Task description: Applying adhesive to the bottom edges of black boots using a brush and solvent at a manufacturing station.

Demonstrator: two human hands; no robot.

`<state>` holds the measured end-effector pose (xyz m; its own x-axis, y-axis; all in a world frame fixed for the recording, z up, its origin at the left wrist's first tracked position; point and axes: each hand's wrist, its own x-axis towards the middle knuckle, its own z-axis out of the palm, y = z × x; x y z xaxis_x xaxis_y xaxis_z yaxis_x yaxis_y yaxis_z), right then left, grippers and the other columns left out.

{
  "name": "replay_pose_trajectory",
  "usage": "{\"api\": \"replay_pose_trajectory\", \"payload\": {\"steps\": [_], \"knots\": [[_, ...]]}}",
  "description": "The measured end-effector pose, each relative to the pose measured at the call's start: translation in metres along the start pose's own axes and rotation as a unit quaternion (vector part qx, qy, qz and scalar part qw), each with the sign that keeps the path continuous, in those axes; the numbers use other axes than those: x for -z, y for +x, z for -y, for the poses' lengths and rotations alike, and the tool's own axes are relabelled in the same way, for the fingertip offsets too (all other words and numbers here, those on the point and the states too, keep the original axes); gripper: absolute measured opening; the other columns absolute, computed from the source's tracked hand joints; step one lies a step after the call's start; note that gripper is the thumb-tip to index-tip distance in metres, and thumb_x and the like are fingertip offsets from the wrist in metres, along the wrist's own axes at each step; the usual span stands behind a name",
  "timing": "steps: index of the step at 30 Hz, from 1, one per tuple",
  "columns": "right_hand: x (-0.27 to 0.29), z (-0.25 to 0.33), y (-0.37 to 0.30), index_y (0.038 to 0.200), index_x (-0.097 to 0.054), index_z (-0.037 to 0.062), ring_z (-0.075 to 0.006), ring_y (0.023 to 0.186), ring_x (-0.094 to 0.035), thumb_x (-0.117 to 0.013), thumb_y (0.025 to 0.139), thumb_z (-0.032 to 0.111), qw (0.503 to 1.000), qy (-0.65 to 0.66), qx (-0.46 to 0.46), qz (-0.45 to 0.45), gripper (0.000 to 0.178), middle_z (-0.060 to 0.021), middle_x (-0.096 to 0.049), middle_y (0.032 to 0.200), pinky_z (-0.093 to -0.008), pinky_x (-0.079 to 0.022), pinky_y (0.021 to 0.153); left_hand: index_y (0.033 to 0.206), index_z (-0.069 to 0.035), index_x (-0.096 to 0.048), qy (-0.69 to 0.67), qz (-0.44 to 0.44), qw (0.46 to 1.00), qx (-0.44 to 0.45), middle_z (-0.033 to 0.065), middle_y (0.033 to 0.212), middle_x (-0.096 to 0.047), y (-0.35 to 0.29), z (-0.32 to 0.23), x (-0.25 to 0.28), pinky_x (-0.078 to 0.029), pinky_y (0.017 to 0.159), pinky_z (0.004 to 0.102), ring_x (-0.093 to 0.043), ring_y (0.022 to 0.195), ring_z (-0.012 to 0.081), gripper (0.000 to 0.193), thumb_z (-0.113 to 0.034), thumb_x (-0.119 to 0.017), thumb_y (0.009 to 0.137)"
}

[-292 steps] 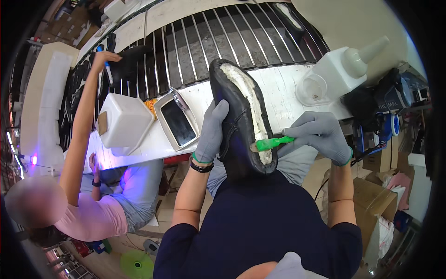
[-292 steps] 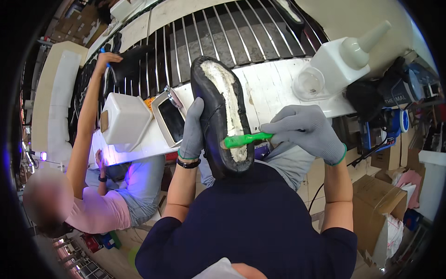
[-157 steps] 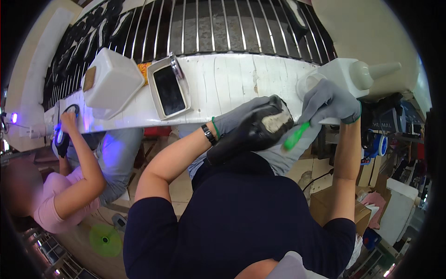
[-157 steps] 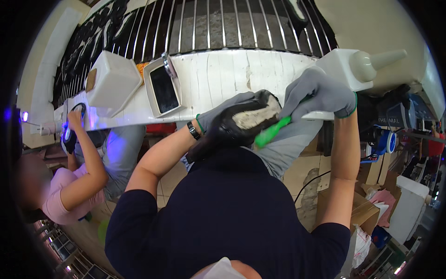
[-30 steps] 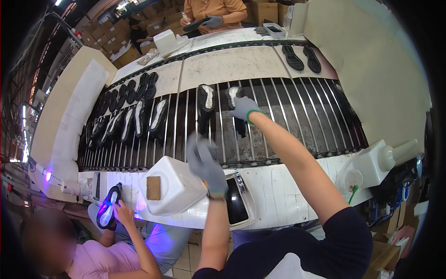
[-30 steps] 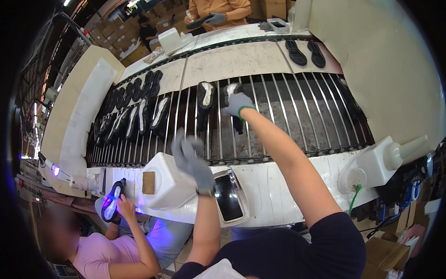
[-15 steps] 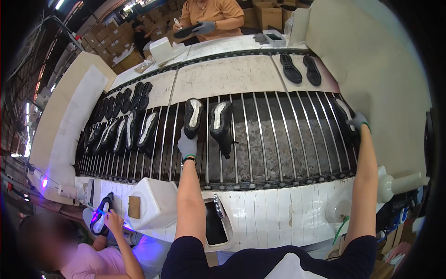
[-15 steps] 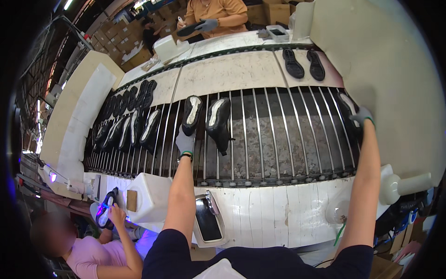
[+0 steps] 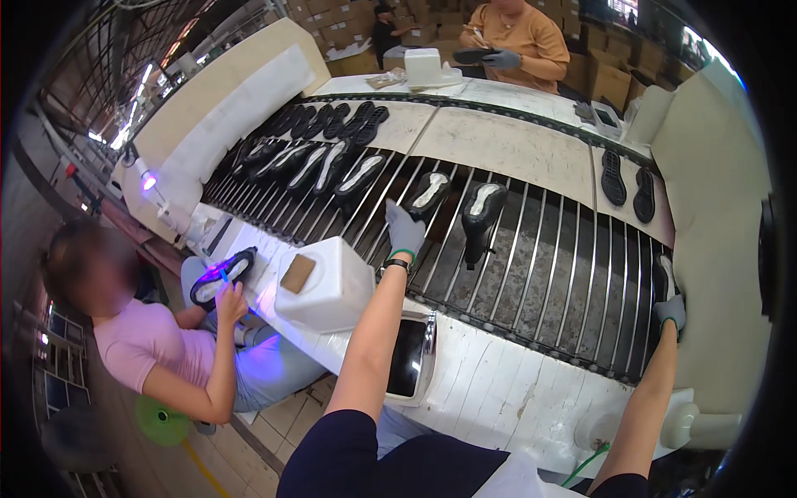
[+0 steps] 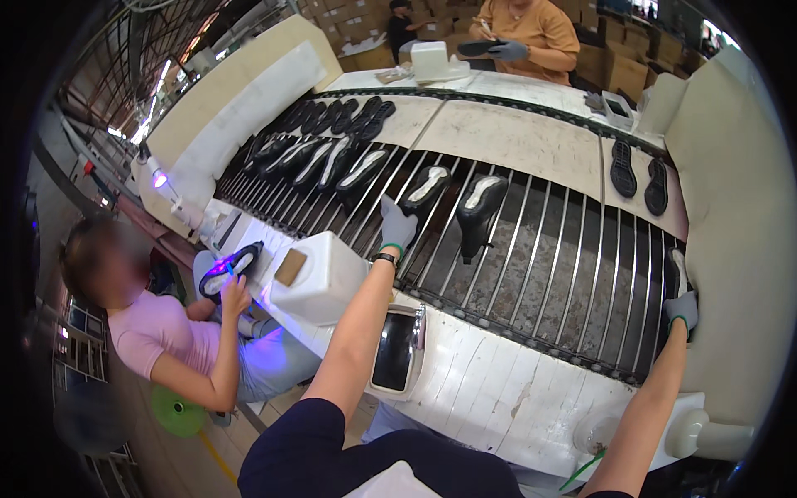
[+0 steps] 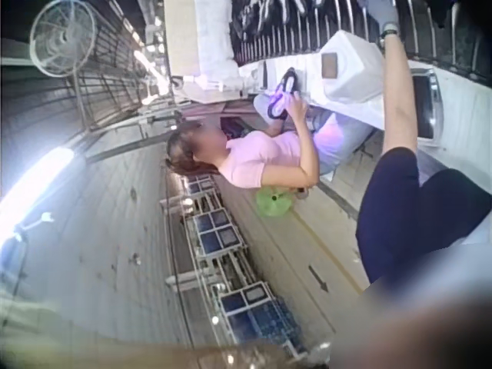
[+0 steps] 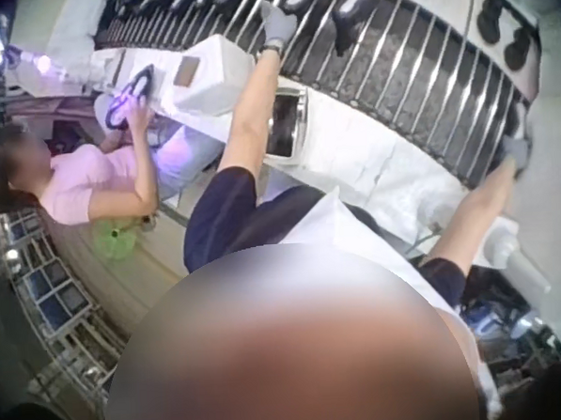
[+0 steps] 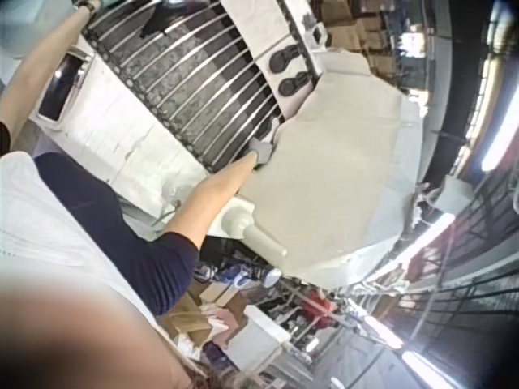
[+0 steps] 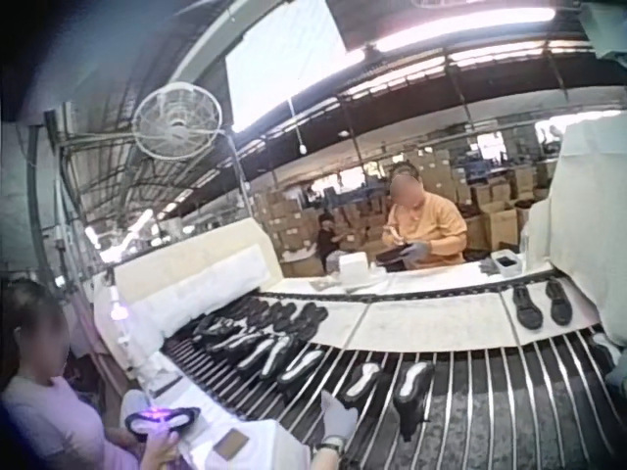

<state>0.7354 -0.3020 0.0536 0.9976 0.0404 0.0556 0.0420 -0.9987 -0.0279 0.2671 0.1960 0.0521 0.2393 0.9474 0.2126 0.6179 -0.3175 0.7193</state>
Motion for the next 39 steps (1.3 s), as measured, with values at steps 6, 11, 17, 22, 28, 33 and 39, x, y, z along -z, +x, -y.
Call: {"api": "replay_pose_trajectory", "payload": {"steps": [6,11,17,22,28,33,39], "knots": [[0.107,0.025,-0.048,0.102,-0.066,-0.0018,-0.0416,0.101,-0.062,-0.075,0.061,0.034,0.988,0.005,0.128,0.081,0.056,-0.0264,-0.064,0.108,-0.0450,-0.051,0.085,0.144,0.008,-0.022,-0.249,-0.034,0.950,-0.185,0.0292,0.143,-0.036,-0.065,-0.121,0.077,-0.026,0.113,0.0378,-0.034,0.135,0.0395,0.074,-0.011,-0.061,0.083],[0.200,0.047,-0.168,0.106,-0.064,-0.0032,-0.0374,0.099,-0.064,-0.078,0.058,0.042,0.956,0.071,0.276,0.068,0.067,-0.0247,-0.066,0.105,-0.0424,-0.050,0.085,0.148,0.004,-0.011,-0.636,0.208,0.743,0.005,0.0254,0.152,-0.019,-0.199,-0.167,0.086,-0.025,0.114,0.0340,-0.024,0.141,0.0280,0.076,-0.017,-0.059,0.093],[0.238,0.013,-0.343,0.126,-0.056,0.0030,-0.0176,0.101,-0.060,-0.075,0.072,0.010,0.750,0.429,0.498,0.065,0.057,-0.0084,-0.063,0.117,-0.0314,-0.047,0.088,0.139,0.001,-0.034,-0.621,0.318,0.716,0.012,0.0155,0.136,-0.044,-0.318,-0.153,0.079,-0.037,0.104,0.0352,-0.043,0.125,0.0217,0.061,-0.015,-0.064,0.088],[0.175,-0.072,-0.411,0.110,-0.065,0.0010,-0.0118,0.082,-0.059,-0.070,0.081,0.010,0.791,0.586,0.146,-0.094,0.031,-0.0063,-0.067,0.096,-0.0250,-0.047,0.075,0.127,0.005,-0.050,-0.604,0.053,0.793,-0.064,0.0141,0.125,-0.055,-0.358,-0.109,0.102,-0.043,0.102,0.0392,-0.055,0.111,0.0231,0.052,-0.012,-0.071,0.083],[0.013,-0.117,-0.444,0.104,-0.061,-0.0008,-0.0172,0.087,-0.057,-0.073,0.081,0.019,0.917,0.341,-0.055,-0.198,0.033,-0.0093,-0.065,0.095,-0.0306,-0.047,0.074,0.127,0.002,-0.052,-0.385,0.123,0.909,-0.103,0.0122,0.128,-0.055,-0.374,-0.050,0.083,-0.041,0.101,0.0366,-0.053,0.112,0.0234,0.050,-0.012,-0.072,0.084],[-0.023,-0.134,-0.448,0.102,-0.061,-0.0004,-0.0153,0.077,-0.055,-0.071,0.081,0.012,0.839,0.495,-0.080,-0.210,0.027,-0.0088,-0.064,0.089,-0.0288,-0.046,0.073,0.136,-0.001,-0.044,-0.323,0.205,0.916,-0.121,0.0117,0.138,-0.047,-0.399,-0.022,0.080,-0.033,0.107,0.0379,-0.045,0.124,0.0236,0.057,-0.017,-0.069,0.088],[0.042,-0.148,-0.437,0.093,-0.065,-0.0001,-0.0115,0.069,-0.055,-0.071,0.080,0.009,0.880,0.458,-0.017,-0.128,0.017,-0.0054,-0.061,0.076,-0.0279,-0.044,0.063,0.138,-0.002,-0.042,-0.200,0.226,0.934,-0.190,0.0119,0.140,-0.045,-0.405,-0.013,0.082,-0.031,0.108,0.0380,-0.042,0.126,0.0246,0.058,-0.019,-0.068,0.089]]}}
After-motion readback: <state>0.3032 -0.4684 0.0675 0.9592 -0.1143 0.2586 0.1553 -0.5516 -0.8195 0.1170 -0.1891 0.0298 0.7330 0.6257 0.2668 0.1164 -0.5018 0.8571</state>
